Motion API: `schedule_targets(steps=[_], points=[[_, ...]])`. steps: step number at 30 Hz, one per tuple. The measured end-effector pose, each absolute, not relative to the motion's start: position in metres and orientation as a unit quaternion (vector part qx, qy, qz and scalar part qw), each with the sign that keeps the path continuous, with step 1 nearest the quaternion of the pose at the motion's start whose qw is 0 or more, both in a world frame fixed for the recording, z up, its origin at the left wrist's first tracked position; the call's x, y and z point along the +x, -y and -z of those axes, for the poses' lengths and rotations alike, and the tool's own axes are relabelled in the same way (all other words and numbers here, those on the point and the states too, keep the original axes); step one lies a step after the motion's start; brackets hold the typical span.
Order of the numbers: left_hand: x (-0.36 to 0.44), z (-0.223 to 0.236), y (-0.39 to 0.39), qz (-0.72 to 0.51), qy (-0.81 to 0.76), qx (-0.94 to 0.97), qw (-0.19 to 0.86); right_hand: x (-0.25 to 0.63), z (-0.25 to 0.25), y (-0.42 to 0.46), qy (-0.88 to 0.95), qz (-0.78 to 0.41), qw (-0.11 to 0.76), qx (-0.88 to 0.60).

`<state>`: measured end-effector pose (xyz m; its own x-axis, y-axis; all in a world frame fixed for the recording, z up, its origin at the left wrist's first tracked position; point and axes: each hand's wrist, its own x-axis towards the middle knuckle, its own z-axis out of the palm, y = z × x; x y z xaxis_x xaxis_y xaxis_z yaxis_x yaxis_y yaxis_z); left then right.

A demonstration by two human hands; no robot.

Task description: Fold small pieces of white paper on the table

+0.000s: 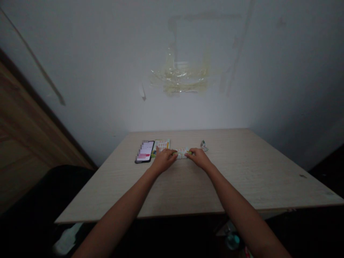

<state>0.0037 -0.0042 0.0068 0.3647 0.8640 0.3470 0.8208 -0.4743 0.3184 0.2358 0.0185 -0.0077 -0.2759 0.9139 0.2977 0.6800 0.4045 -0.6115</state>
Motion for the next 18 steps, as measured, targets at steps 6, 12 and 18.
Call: schedule_targets(steps=[6,12,18], points=[[0.008,-0.001,0.002,-0.247,-0.521,0.816,0.042,0.226,0.012,-0.018,0.771,-0.132,0.315,-0.538],[0.009,0.004,0.001,-0.239,-0.523,0.818,0.001,0.22,0.018,-0.018,0.767,-0.084,0.312,-0.555],[0.01,0.003,0.002,-0.245,-0.512,0.823,0.016,0.222,0.021,-0.019,0.791,-0.024,0.327,-0.516]])
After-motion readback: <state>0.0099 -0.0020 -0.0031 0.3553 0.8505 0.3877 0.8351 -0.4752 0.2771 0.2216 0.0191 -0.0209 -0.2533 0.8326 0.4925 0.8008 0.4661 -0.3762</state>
